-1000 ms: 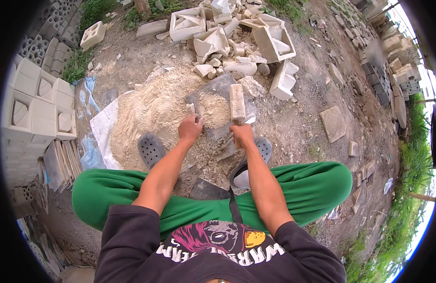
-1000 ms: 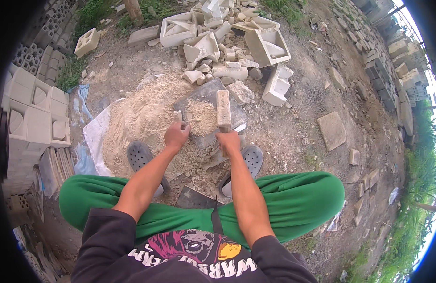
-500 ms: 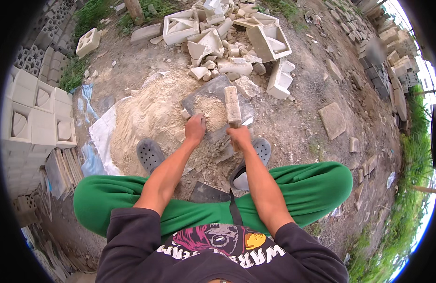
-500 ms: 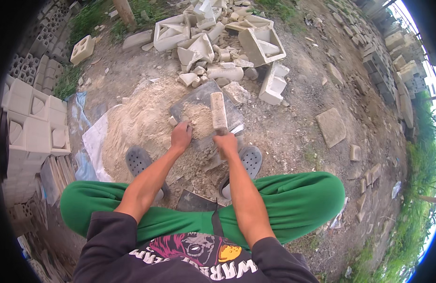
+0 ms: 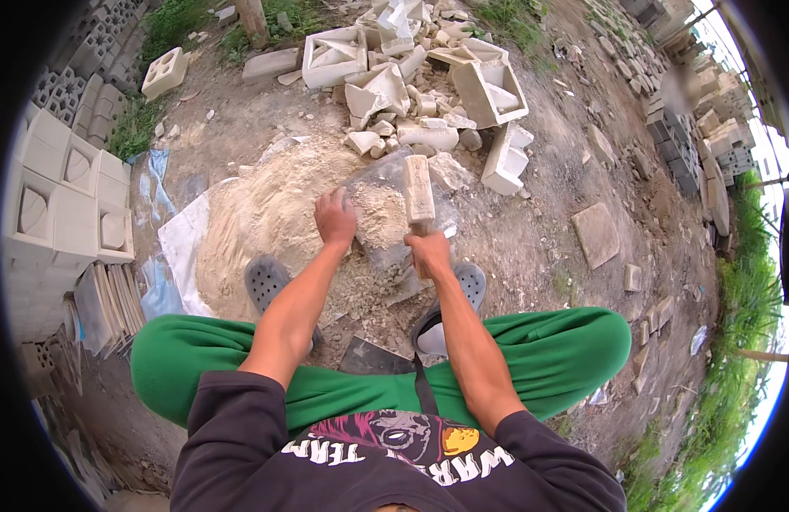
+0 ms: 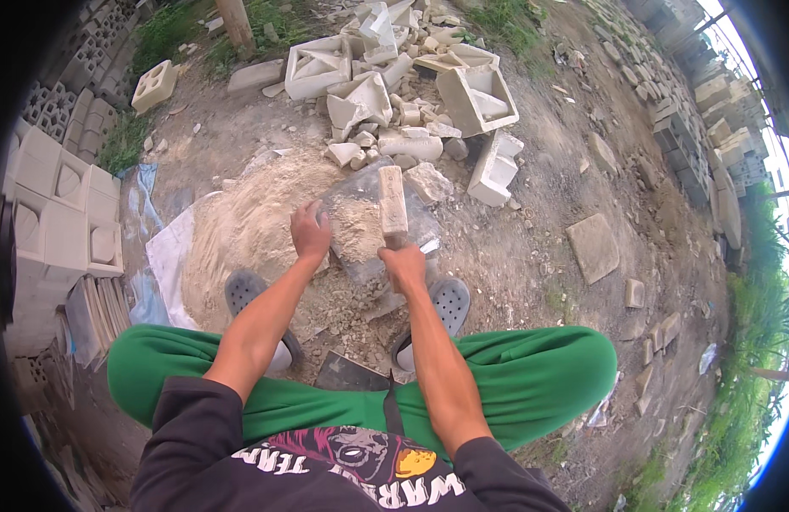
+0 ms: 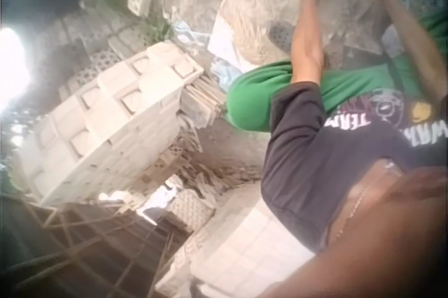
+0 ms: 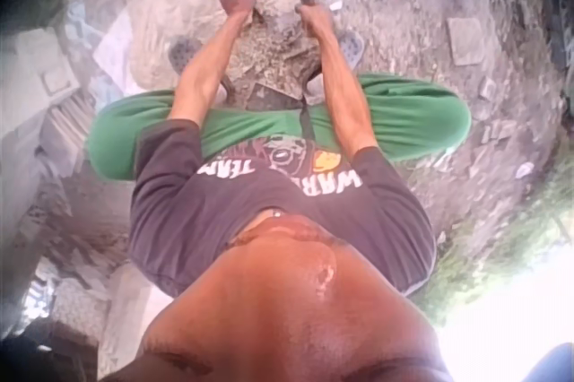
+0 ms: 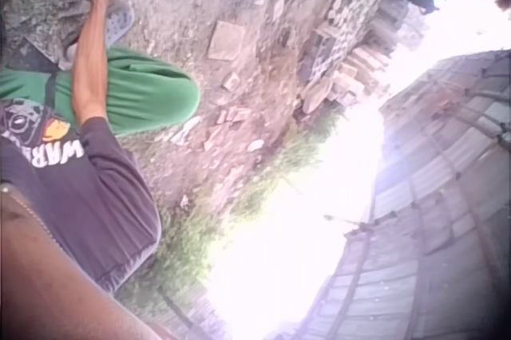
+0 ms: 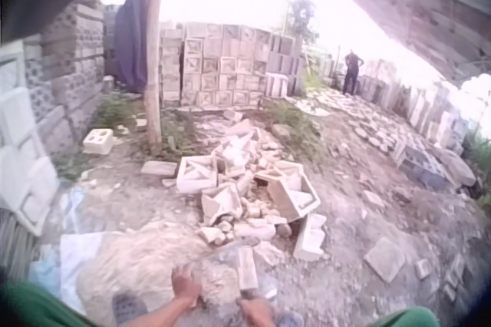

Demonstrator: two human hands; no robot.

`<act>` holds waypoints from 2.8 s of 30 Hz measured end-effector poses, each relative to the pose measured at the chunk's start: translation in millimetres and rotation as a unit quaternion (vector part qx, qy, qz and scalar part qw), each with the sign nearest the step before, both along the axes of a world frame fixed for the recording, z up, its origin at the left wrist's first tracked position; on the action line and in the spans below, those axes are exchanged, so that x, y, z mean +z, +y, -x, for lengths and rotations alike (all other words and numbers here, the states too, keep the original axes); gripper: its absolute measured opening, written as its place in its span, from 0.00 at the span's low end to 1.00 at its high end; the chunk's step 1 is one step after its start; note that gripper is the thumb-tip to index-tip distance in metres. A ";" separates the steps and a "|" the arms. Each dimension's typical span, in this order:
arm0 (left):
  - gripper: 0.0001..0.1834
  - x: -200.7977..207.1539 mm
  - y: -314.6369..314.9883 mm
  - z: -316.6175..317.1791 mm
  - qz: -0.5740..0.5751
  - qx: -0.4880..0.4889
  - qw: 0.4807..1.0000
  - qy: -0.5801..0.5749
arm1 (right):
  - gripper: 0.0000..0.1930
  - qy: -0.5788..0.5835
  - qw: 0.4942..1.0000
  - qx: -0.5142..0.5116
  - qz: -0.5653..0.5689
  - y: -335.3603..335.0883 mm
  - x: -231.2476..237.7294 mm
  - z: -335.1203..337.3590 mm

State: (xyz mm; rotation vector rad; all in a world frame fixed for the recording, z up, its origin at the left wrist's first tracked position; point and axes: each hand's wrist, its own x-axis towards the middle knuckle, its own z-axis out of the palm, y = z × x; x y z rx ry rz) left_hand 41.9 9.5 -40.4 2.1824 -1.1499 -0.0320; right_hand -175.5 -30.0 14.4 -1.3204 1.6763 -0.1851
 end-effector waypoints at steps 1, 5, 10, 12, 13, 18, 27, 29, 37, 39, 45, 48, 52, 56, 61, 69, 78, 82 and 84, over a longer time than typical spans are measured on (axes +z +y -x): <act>0.16 -4.7 8.0 -7.8 -0.003 0.009 1.000 0.000 | 0.17 -0.049 0.999 -0.003 0.014 5.2 16.5 -10.5; 0.21 -11.5 24.0 -8.0 -0.080 0.042 0.995 0.044 | 0.15 -0.145 0.987 0.023 0.070 13.1 28.1 -34.8; 0.25 -3.8 39.2 -0.1 -0.142 0.000 0.990 0.010 | 0.15 -0.037 0.988 0.099 0.112 32.6 -29.3 -25.7; 0.26 -2.5 44.7 -5.4 -0.147 -0.014 0.989 0.021 | 0.14 -0.022 0.995 0.083 0.048 32.4 -22.3 -30.0; 0.26 -3.6 44.1 -6.8 -0.145 -0.012 0.989 0.022 | 0.14 -0.007 0.998 0.063 -0.017 31.8 -18.5 -30.9; 0.27 -18.2 51.8 -16.8 -0.133 -0.034 0.990 0.002 | 0.13 -0.051 0.994 0.080 0.048 25.1 9.2 -40.6; 0.26 -6.0 49.9 -0.5 -0.099 0.024 0.992 0.068 | 0.12 0.009 0.988 0.143 0.059 27.5 -19.3 -25.2; 0.27 -5.7 46.9 3.3 -0.070 -0.024 0.995 0.072 | 0.13 -0.056 0.992 0.066 -0.091 19.0 -1.5 -26.3; 0.32 6.6 8.8 19.9 -0.050 -0.224 0.967 0.108 | 0.12 -0.090 0.993 -0.037 -0.064 8.0 2.4 -0.2; 0.35 16.1 4.3 26.7 -0.067 -0.198 0.967 0.148 | 0.17 -0.082 0.994 -0.044 -0.049 5.0 3.8 6.3; 0.27 6.4 1.8 28.2 -0.127 -0.137 0.966 0.178 | 0.15 -0.117 0.991 -0.027 -0.050 -0.7 24.3 3.2; 0.21 3.8 1.8 25.5 -0.056 -0.177 0.954 0.235 | 0.13 -0.148 0.988 -0.031 -0.036 2.2 29.6 -4.7; 0.19 -0.8 4.6 25.2 -0.034 -0.151 0.949 0.276 | 0.13 -0.137 0.990 -0.006 -0.032 7.9 36.3 -15.3; 0.16 -2.9 -1.0 32.0 -0.047 -0.075 0.957 0.275 | 0.12 -0.152 0.988 0.010 0.019 21.0 12.6 -20.5; 0.15 -5.8 -4.3 26.3 -0.059 -0.007 0.940 0.336 | 0.14 -0.081 0.995 -0.001 -0.055 22.9 11.8 -21.9; 0.13 -12.6 -8.8 22.0 -0.072 0.013 0.882 0.465 | 0.14 -0.155 0.980 0.007 0.124 -5.0 48.2 -35.8; 0.13 -13.5 -11.6 11.1 -0.103 0.029 0.882 0.459 | 0.09 -0.136 0.990 -0.021 -0.041 21.6 12.8 -14.7; 0.12 -17.4 -12.1 11.3 -0.084 0.003 0.852 0.517 | 0.07 -0.147 0.987 -0.017 0.066 -6.9 47.4 -29.6; 0.12 -16.2 -14.7 10.9 -0.083 0.006 0.848 0.524 | 0.08 -0.186 0.975 -0.003 0.122 -11.5 47.6 -32.7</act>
